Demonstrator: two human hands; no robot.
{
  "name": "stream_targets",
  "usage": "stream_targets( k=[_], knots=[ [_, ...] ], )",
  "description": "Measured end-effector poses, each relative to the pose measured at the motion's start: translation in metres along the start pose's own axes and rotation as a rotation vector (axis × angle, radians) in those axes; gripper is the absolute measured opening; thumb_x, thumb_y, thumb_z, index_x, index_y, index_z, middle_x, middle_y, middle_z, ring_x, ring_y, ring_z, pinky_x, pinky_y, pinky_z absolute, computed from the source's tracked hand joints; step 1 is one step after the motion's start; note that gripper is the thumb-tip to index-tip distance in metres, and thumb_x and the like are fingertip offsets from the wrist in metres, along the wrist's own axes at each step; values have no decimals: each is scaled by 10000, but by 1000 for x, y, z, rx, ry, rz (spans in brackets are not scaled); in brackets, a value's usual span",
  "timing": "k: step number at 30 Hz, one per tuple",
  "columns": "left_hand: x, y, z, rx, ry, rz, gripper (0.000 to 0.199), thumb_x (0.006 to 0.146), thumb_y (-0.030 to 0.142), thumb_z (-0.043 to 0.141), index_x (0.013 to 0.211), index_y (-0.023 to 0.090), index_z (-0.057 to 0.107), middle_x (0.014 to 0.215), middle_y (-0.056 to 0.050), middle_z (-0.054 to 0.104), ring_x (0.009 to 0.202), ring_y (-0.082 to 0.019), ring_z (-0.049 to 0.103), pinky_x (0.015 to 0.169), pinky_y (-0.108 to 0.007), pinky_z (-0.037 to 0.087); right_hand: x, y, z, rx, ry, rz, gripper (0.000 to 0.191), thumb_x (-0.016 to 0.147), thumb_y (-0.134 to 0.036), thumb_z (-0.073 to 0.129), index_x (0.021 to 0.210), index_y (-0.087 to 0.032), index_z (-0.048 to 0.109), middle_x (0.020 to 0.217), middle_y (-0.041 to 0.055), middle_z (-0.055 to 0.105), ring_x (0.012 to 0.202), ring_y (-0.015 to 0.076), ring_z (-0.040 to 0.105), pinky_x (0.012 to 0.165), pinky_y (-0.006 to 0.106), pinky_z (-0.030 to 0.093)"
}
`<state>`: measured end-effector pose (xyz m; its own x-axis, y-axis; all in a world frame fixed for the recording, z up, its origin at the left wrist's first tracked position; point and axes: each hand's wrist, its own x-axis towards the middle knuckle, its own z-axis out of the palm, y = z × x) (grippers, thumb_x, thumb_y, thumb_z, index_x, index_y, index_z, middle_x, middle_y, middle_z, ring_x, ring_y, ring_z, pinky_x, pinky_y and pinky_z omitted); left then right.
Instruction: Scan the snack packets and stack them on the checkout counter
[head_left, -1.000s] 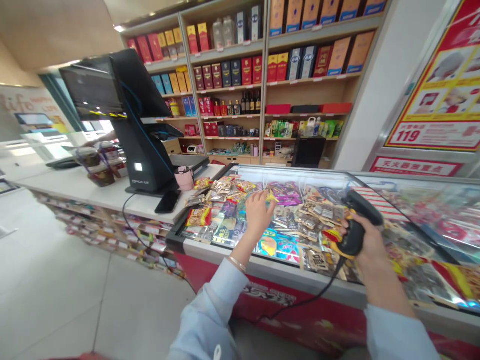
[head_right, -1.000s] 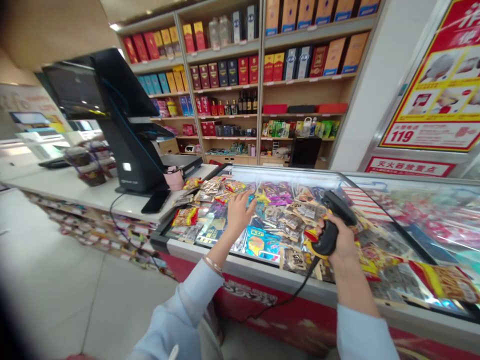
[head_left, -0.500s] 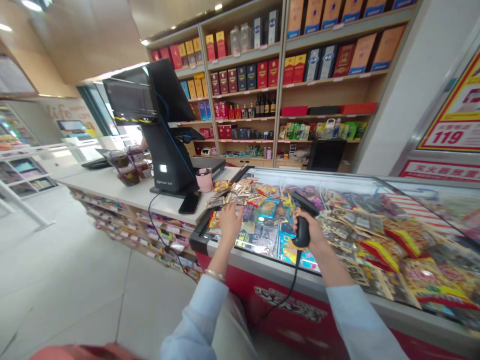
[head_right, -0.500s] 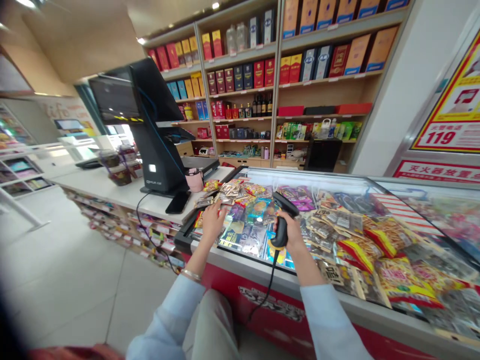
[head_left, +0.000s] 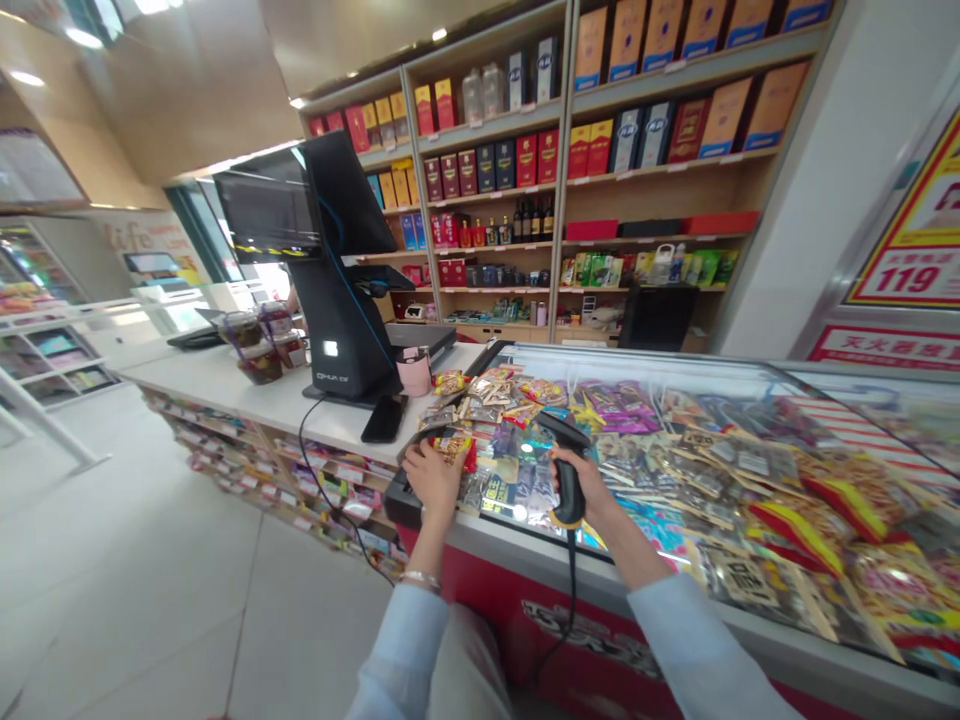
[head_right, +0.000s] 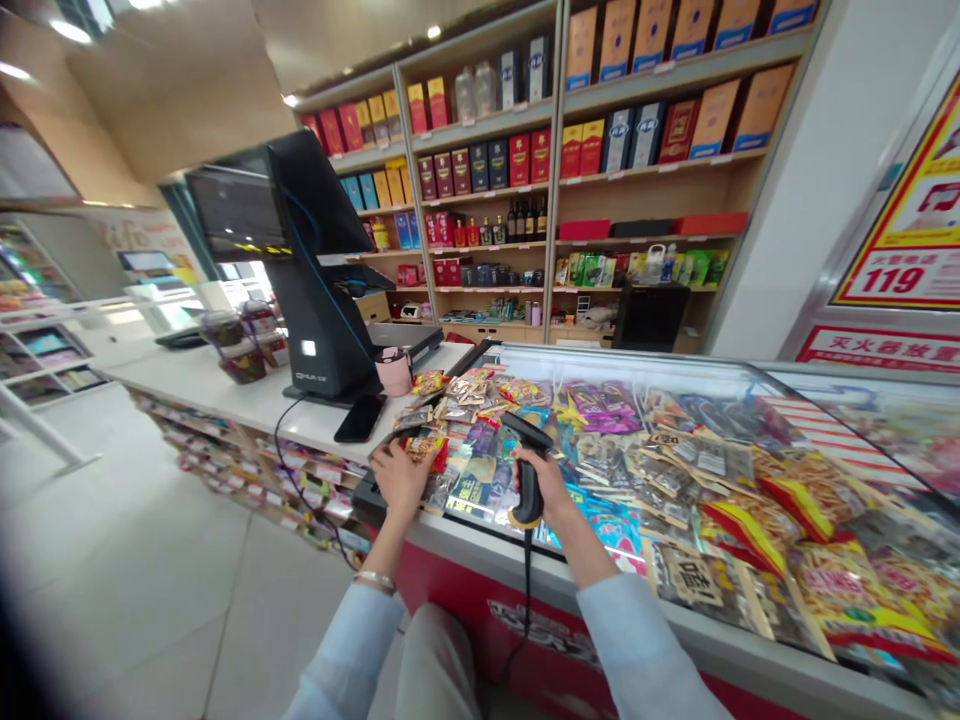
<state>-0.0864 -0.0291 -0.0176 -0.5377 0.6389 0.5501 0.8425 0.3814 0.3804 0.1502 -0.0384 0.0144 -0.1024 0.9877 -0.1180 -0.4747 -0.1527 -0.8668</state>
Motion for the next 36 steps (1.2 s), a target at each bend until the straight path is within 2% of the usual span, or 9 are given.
stream_targets(
  k=[9,13,16,20,24,27,32,36],
  knots=[
    [-2,5,-2,20,-96,-38,732,765,648,584,1142,21,564,1071,-231,549,998,-359,544,834,-436,439,0,2,0,-17,4,-20,244,627,-352,756,669,-153,622,484,-18,574,372,96,498,361,205,426],
    [1,2,3,-98,-114,-90,814,679,600,708,1212,10,530,1107,-239,540,1046,-376,540,890,-461,430,-1,2,0,-17,16,-24,243,621,-355,753,657,-156,618,479,-19,571,367,98,499,355,210,422],
    [3,2,4,-260,-140,-83,838,663,517,757,1306,58,476,1138,-203,515,1024,-348,576,892,-466,456,-1,3,0,-2,17,-30,247,618,-360,755,668,-159,620,481,-19,575,371,98,499,360,210,423],
    [3,7,2,-473,-160,-1,770,720,381,735,1385,155,419,1216,-154,443,987,-288,611,877,-447,502,-1,3,2,3,4,-40,259,615,-369,759,688,-159,627,485,-20,578,378,101,510,367,207,418],
    [11,14,-3,-646,-113,150,747,702,226,729,1387,224,431,1210,-101,414,1127,-281,556,979,-441,476,-2,1,6,-6,-23,-71,265,619,-381,756,682,-161,621,487,-16,582,365,105,501,356,216,398],
    [22,18,-11,-723,-110,299,754,689,175,716,1386,260,441,1229,-87,409,1196,-282,511,1030,-452,444,-4,-2,8,-17,-61,-116,274,629,-394,758,685,-161,624,487,-15,581,362,110,499,355,223,390],
    [40,28,-34,-724,-155,487,760,701,145,691,1402,274,428,1251,-80,432,1213,-259,506,1092,-451,381,-9,-5,10,-53,-146,-154,267,657,-395,763,681,-162,634,493,-6,593,366,118,514,375,231,402],
    [49,37,-49,-631,-242,521,763,695,117,673,1405,261,434,1283,-95,440,1230,-261,504,1085,-420,395,-13,-6,12,-90,-156,-161,283,657,-403,770,615,-168,618,481,4,588,356,123,512,372,241,409]
  ],
)
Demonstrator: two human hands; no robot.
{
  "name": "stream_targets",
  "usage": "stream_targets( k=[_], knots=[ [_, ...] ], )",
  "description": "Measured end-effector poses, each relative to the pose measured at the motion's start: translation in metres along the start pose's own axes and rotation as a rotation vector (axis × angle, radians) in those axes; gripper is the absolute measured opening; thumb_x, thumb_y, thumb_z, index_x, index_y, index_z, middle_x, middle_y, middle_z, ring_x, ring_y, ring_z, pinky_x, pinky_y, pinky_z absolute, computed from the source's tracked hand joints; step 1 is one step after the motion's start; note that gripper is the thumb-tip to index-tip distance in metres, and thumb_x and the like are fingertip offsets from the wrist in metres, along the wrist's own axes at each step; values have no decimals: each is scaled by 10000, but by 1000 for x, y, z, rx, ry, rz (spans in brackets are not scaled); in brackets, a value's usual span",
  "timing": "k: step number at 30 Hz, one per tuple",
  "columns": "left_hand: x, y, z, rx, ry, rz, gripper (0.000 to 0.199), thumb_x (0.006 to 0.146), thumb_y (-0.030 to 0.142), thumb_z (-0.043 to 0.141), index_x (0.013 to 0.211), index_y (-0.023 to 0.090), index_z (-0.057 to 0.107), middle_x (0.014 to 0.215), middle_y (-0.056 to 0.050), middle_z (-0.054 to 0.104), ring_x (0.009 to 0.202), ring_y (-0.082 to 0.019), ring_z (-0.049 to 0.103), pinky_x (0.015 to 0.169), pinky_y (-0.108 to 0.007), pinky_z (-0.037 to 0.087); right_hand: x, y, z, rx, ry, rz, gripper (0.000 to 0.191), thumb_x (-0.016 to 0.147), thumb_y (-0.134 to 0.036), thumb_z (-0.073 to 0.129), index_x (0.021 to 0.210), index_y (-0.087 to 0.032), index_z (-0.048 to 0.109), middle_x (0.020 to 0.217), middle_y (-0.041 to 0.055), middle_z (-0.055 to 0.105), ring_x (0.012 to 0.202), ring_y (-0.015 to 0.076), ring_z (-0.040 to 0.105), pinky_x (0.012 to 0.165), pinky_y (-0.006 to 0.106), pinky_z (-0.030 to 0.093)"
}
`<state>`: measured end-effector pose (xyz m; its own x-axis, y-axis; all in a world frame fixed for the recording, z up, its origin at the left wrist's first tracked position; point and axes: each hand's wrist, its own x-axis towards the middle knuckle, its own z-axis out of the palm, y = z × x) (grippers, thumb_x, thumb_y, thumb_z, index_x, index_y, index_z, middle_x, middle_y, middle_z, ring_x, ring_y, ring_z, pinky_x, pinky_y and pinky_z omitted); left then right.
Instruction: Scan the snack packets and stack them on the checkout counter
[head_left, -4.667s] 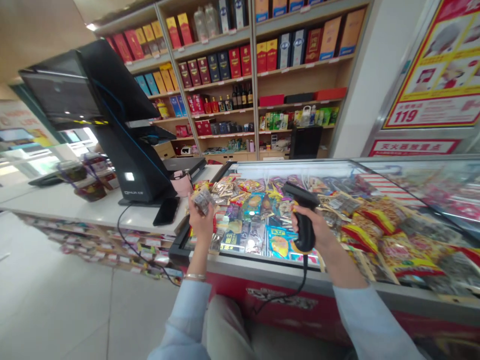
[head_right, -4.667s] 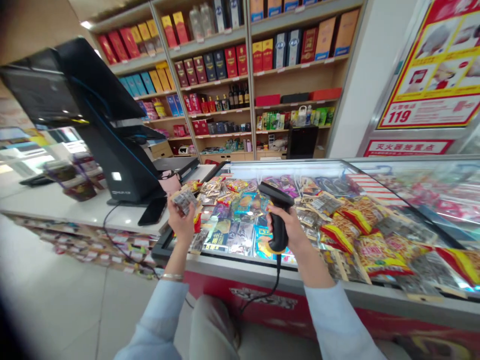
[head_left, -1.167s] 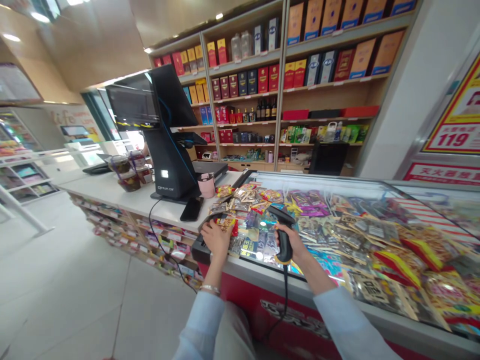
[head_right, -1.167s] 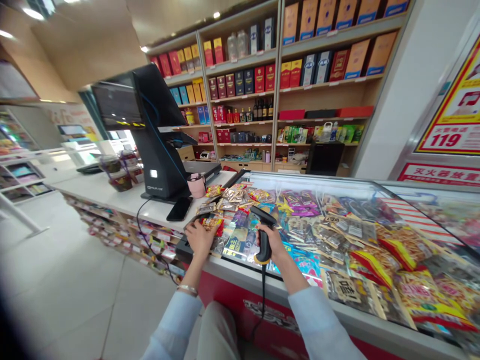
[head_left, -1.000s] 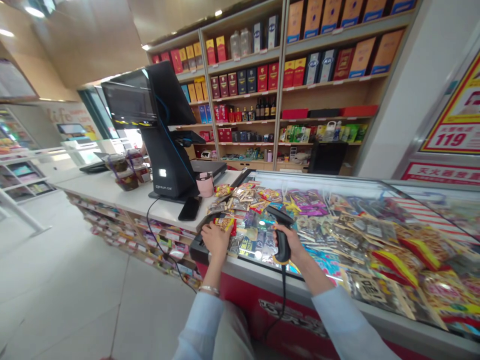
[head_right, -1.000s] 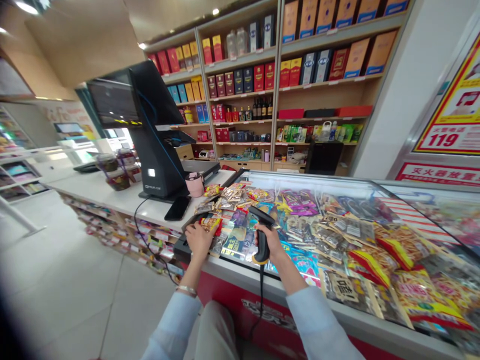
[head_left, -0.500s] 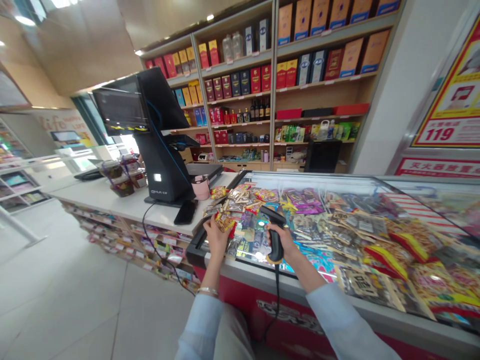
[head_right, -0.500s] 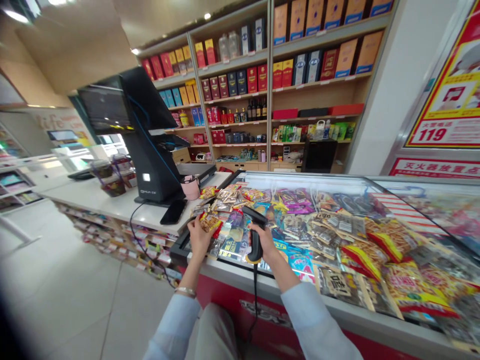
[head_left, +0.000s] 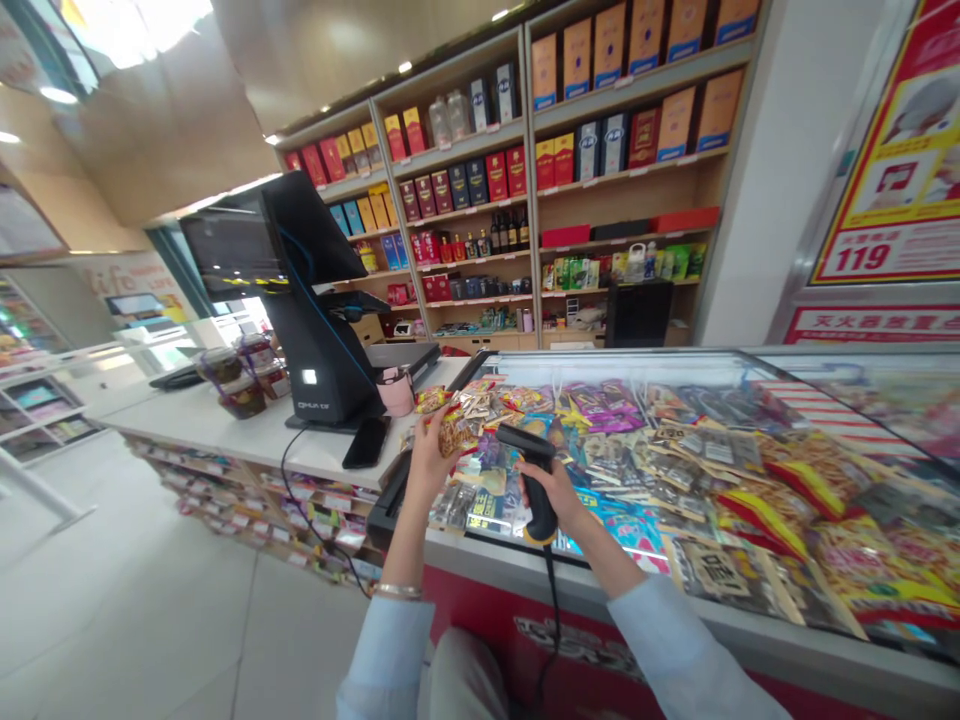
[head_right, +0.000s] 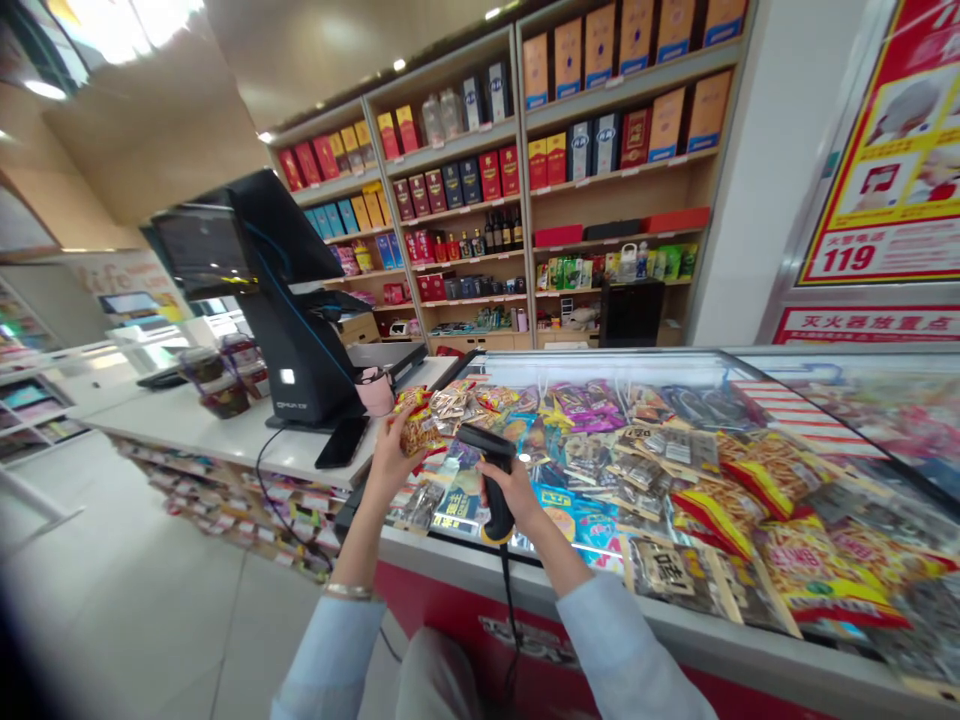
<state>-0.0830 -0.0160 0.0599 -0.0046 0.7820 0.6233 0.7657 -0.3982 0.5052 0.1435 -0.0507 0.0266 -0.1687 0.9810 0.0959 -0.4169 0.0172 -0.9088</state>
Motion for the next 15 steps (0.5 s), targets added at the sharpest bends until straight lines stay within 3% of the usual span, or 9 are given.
stream_targets(
  k=[15],
  knots=[
    [13,17,-8,22,4,-6,768,656,29,605,1385,230,466,1277,-102,463,1197,-240,541,1053,-387,432,-2,-1,1,-37,-17,-19,282,674,-393,732,563,-184,580,469,-3,559,359,129,510,377,252,397]
  ],
)
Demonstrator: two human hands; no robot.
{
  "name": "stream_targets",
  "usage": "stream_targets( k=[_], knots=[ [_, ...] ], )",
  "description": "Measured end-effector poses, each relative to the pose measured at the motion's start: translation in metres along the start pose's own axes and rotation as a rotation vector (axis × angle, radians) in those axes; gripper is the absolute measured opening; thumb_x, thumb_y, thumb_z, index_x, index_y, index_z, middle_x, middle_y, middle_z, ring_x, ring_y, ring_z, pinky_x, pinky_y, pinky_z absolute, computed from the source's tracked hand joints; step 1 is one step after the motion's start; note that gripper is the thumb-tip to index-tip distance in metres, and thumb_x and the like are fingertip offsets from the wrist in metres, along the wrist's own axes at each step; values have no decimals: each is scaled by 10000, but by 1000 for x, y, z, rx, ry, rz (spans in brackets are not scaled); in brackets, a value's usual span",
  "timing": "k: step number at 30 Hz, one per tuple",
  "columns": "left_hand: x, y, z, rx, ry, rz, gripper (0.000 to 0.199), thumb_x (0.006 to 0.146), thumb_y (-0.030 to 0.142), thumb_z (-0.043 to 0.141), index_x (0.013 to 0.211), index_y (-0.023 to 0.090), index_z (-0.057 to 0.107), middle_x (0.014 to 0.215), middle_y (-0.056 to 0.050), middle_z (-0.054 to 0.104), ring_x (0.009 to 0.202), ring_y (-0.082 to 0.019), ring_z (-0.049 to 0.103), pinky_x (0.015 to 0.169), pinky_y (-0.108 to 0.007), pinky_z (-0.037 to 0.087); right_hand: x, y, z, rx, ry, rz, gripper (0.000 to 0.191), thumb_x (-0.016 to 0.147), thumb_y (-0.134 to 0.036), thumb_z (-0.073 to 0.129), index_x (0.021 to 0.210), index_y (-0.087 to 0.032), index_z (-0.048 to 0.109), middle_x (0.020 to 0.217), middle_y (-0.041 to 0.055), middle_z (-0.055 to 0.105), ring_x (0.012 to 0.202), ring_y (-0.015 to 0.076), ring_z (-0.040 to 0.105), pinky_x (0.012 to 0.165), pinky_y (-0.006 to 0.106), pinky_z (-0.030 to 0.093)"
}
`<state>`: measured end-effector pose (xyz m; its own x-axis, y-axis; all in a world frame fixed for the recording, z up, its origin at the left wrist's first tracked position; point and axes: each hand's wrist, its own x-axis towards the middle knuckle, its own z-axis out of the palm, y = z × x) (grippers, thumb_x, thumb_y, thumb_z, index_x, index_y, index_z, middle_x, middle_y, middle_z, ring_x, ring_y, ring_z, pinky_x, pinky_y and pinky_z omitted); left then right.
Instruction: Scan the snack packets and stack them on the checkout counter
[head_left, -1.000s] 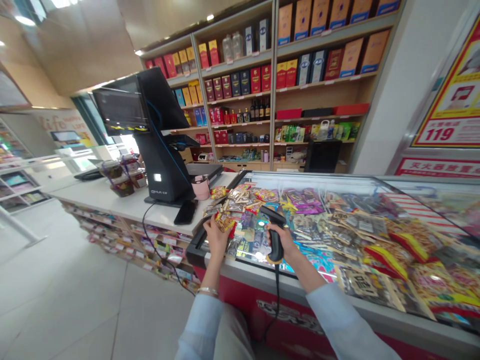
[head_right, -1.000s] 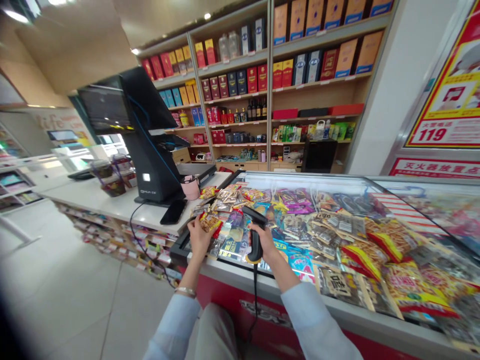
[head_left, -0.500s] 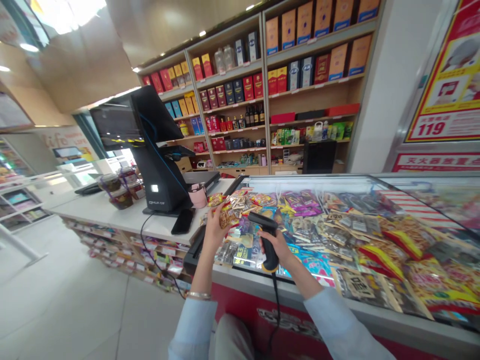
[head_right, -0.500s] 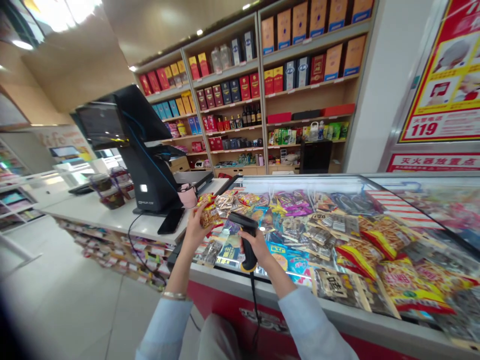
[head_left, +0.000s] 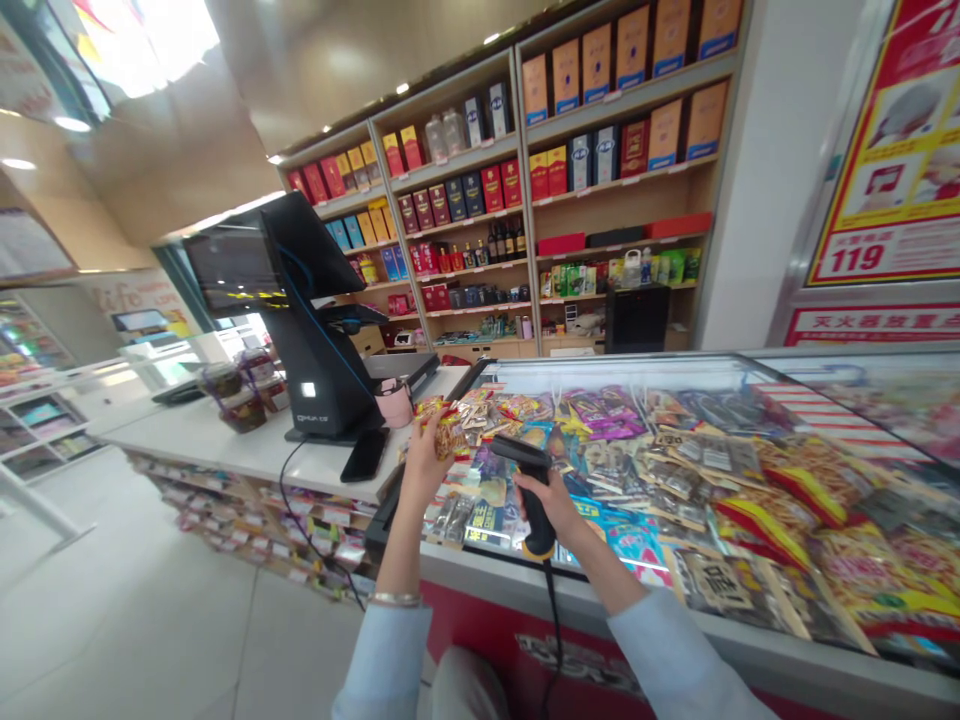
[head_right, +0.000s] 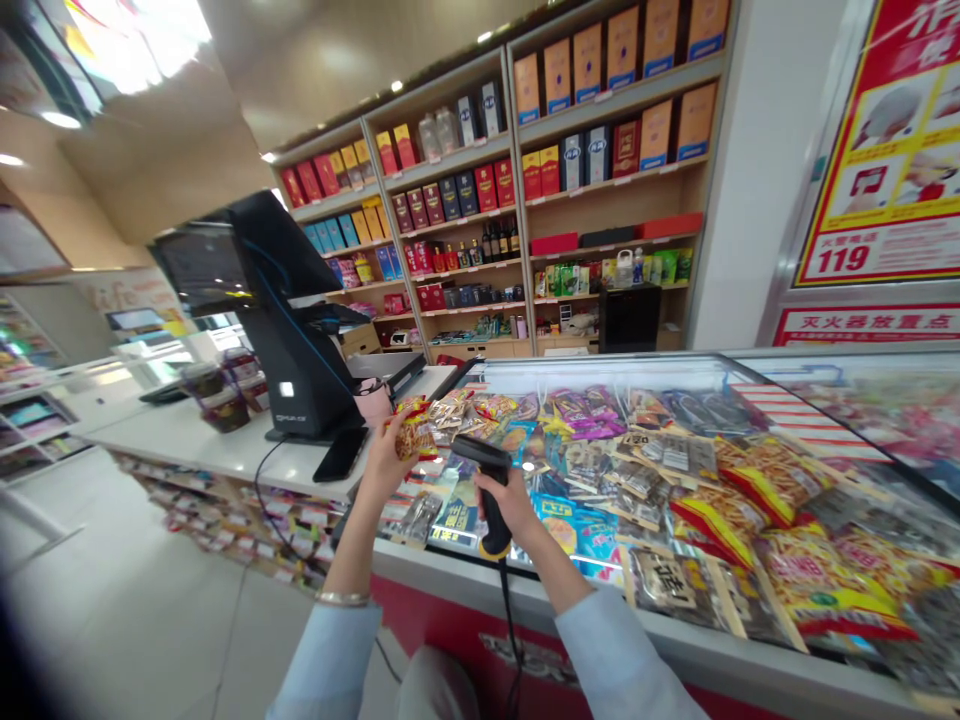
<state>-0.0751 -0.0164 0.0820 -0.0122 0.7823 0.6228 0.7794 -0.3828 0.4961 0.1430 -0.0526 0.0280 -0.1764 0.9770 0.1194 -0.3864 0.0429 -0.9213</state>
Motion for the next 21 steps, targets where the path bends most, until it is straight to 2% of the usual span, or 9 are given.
stream_targets(
  k=[7,11,15,21],
  knots=[
    [1,0,3,6,3,14,777,615,9,594,1356,218,487,1246,-96,468,1198,-241,536,1065,-379,423,2,2,-1,12,15,12,289,665,-397,740,557,-179,584,467,-4,560,351,125,509,368,248,395],
    [-9,0,8,8,-3,3,763,637,19,578,1363,229,477,1265,-95,468,1183,-233,539,1037,-365,444,3,4,-2,35,42,18,259,657,-384,742,587,-185,592,467,-7,567,348,125,503,363,247,401],
    [-19,-4,17,16,-12,-38,750,622,41,596,1335,255,509,1196,-74,499,1111,-239,575,984,-381,482,4,5,-1,65,50,29,243,643,-379,743,617,-188,595,460,-13,567,343,128,496,356,250,410],
    [-22,-2,31,-29,39,-53,720,640,122,618,1340,244,505,1183,-78,480,1079,-247,585,973,-392,491,-2,-11,-2,110,83,22,242,619,-381,727,601,-182,590,437,-18,555,336,116,484,347,235,394]
  ],
)
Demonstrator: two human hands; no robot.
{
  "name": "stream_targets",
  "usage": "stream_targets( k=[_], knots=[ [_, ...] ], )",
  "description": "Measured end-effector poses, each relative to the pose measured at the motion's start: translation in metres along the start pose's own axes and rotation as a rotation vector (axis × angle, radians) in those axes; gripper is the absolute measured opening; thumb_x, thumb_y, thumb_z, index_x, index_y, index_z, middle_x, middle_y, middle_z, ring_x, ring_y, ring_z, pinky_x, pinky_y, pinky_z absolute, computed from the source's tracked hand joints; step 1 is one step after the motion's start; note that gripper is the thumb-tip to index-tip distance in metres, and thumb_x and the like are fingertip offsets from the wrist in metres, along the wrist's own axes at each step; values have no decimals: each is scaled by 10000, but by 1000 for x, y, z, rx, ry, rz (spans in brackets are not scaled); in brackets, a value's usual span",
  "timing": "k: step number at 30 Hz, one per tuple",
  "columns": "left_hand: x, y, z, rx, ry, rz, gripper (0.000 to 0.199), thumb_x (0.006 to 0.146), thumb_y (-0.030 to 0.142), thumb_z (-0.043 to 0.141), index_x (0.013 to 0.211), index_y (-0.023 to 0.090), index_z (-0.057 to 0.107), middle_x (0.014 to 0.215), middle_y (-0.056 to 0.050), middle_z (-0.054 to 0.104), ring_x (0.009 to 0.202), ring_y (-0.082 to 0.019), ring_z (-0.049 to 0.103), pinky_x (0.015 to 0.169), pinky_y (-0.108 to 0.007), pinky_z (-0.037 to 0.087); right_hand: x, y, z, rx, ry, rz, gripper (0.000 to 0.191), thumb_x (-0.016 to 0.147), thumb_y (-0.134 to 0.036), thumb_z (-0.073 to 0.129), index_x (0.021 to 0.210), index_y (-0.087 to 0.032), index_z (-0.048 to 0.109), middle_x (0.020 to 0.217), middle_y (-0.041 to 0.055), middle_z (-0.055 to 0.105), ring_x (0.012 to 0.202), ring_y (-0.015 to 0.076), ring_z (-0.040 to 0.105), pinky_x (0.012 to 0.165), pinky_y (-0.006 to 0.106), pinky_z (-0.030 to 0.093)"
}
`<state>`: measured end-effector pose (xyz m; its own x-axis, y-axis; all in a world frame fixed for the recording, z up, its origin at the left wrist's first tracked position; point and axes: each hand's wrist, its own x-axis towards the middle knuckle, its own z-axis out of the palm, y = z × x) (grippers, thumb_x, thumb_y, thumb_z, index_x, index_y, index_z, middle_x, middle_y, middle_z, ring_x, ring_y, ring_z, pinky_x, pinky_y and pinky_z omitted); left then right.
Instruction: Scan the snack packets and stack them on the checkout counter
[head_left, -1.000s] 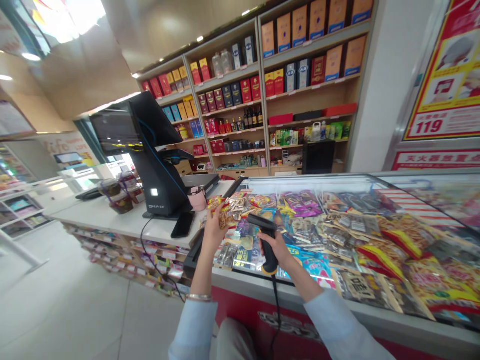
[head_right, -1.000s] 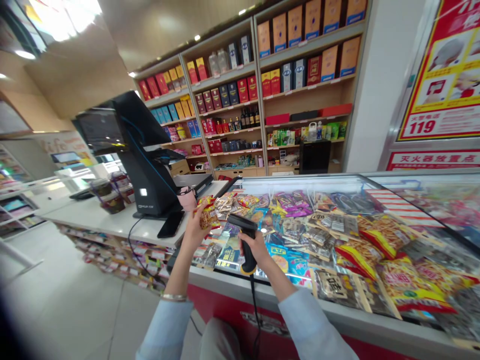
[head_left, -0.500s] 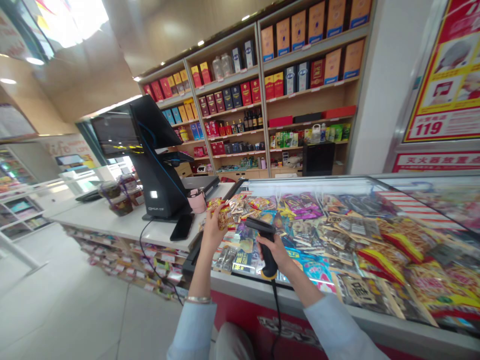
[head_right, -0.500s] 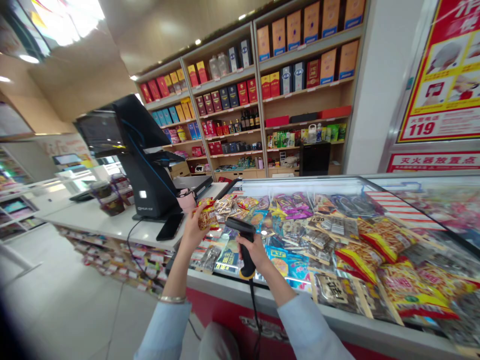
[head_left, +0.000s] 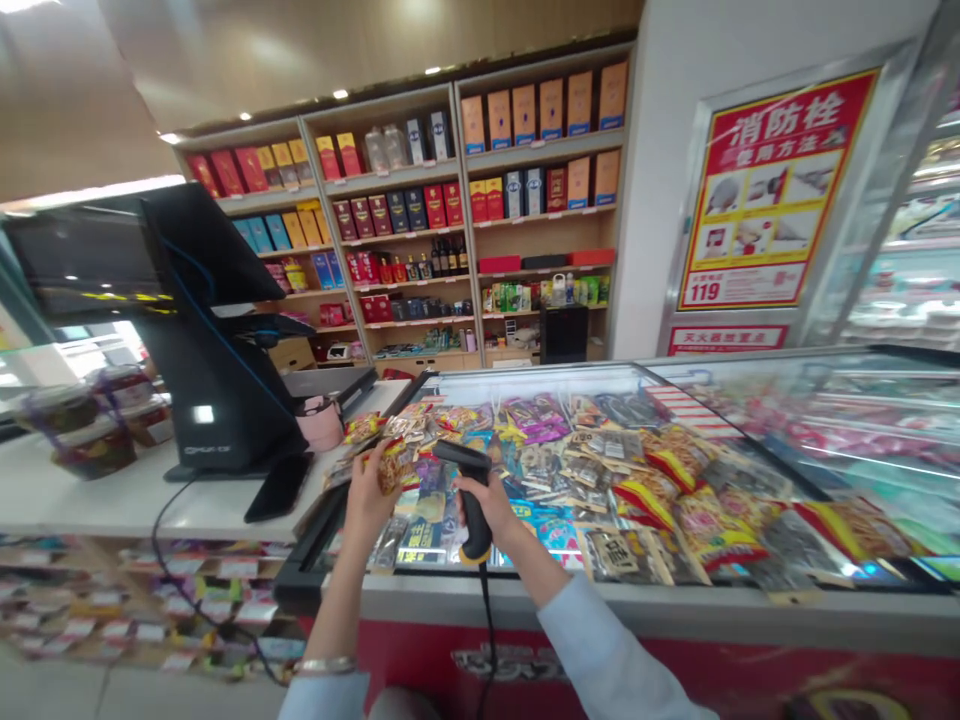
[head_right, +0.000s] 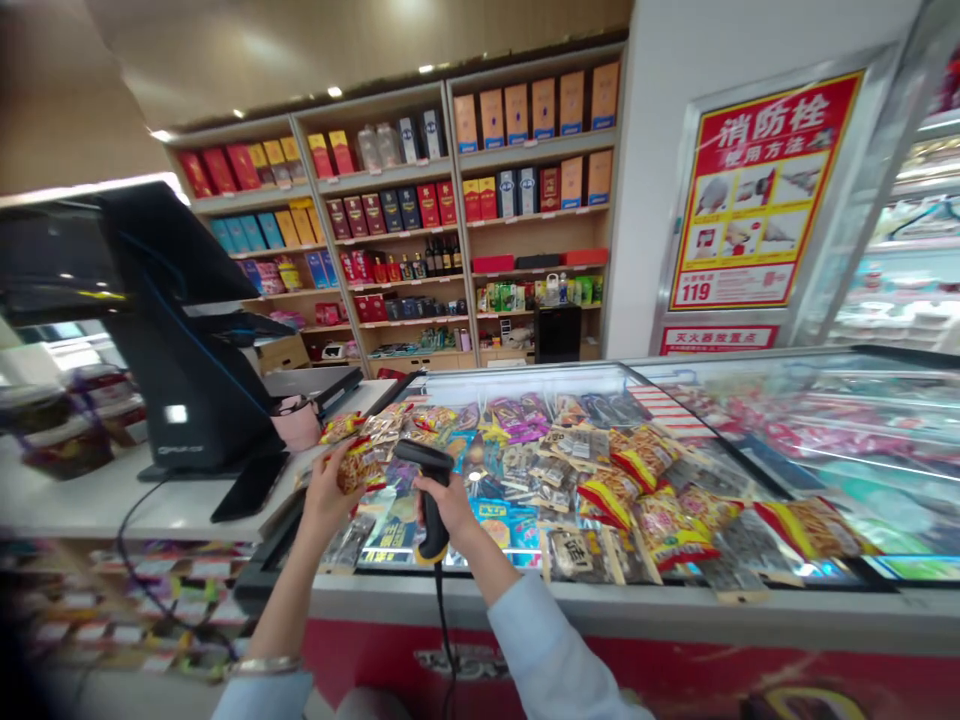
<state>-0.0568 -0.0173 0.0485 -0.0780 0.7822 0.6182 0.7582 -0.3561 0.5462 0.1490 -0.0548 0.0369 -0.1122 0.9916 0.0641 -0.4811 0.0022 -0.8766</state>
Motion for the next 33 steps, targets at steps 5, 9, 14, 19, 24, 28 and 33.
stream_targets(
  k=[5,9,14,19,24,28,33],
  knots=[
    [2,37,29,-54,-54,54,724,621,115,648,1318,268,523,1169,-65,485,1120,-260,565,1013,-405,462,-18,-39,-24,70,79,-45,245,607,-381,734,665,-178,609,456,-30,568,341,109,489,340,221,392],
    [9,92,67,-176,-157,162,749,614,77,650,1332,239,509,1188,-69,484,1137,-245,555,1022,-382,453,-41,-81,-66,63,193,-142,248,625,-376,744,662,-168,614,468,-26,572,350,102,496,346,213,401],
    [19,173,115,-303,-255,282,764,616,51,661,1339,240,504,1174,-52,495,1121,-215,558,1007,-342,455,-68,-133,-129,51,367,-232,244,631,-340,757,659,-192,564,477,-39,568,350,97,491,337,206,397],
    [20,241,161,-412,-349,314,818,601,38,681,1365,250,482,1179,-47,508,1077,-213,574,973,-347,466,-91,-173,-188,31,495,-303,231,646,-334,750,688,-188,576,480,-36,564,353,98,486,330,211,391],
    [18,286,211,-523,-464,235,825,583,75,739,1360,201,490,1207,-89,529,1124,-245,548,1019,-389,424,-117,-194,-239,29,613,-339,258,636,-336,769,660,-193,555,484,-29,569,359,104,494,332,218,400],
    [13,302,242,-553,-596,202,881,564,137,793,1381,154,462,1288,-140,531,1209,-275,512,1079,-406,365,-138,-199,-274,62,692,-280,270,651,-345,764,637,-199,537,464,-29,549,346,106,476,310,220,388],
    [3,305,253,-180,-655,214,888,651,415,780,1431,199,413,1405,-180,466,1330,-367,404,1098,-485,304,-149,-190,-307,152,767,-283,263,636,-311,778,680,-191,548,478,-50,544,344,100,478,325,223,399]
  ],
)
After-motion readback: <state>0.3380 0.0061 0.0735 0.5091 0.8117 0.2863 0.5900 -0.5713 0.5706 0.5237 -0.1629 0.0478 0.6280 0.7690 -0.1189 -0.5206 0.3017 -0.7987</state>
